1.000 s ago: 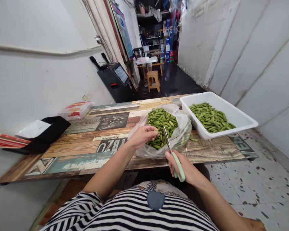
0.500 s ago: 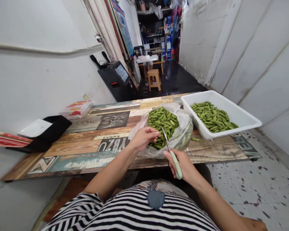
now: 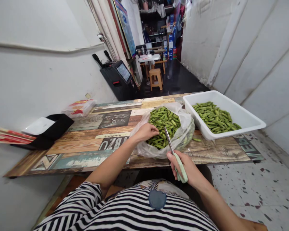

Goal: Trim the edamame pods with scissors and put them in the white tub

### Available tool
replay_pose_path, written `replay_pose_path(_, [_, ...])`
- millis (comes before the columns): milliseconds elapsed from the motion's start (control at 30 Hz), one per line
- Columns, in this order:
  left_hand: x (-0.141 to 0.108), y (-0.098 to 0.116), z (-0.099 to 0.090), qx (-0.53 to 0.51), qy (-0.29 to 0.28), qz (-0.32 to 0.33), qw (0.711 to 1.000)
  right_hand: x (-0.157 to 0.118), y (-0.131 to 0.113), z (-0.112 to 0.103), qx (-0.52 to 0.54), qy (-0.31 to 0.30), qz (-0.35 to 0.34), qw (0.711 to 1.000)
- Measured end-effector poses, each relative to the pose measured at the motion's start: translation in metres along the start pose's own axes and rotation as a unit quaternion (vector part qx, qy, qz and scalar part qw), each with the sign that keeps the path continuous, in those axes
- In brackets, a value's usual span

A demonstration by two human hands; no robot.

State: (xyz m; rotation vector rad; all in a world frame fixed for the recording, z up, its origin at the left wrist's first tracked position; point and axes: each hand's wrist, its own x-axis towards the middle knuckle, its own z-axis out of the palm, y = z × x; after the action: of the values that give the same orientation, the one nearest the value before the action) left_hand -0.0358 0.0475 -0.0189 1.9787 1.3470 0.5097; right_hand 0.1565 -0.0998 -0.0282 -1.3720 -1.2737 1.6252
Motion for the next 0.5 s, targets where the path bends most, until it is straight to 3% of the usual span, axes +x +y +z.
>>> replay_pose_path(67, [0.001,0.001,-0.003,-0.026,0.007,-0.007,1.000,0.000,0.002,0.000,-0.002,-0.001,0.004,1.000])
replay_pose_path(167, [-0.006,0.004,-0.008,-0.143,0.063,-0.031,0.987,0.000,0.004,-0.001,0.001,-0.005,0.013,1.000])
replay_pose_path(333, [-0.026,0.013,-0.002,-0.375,0.074,-0.075,0.921,-0.003,-0.003,-0.001,-0.009,-0.033,0.010,0.999])
replay_pose_path(400, [-0.031,0.017,0.004,-0.397,0.083,-0.069,0.912,-0.003,-0.007,-0.001,-0.025,-0.036,0.003,0.999])
replay_pose_path(500, [-0.036,0.021,0.011,-0.378,0.096,-0.055,0.919,-0.002,-0.011,0.001,-0.035,-0.029,-0.007,0.999])
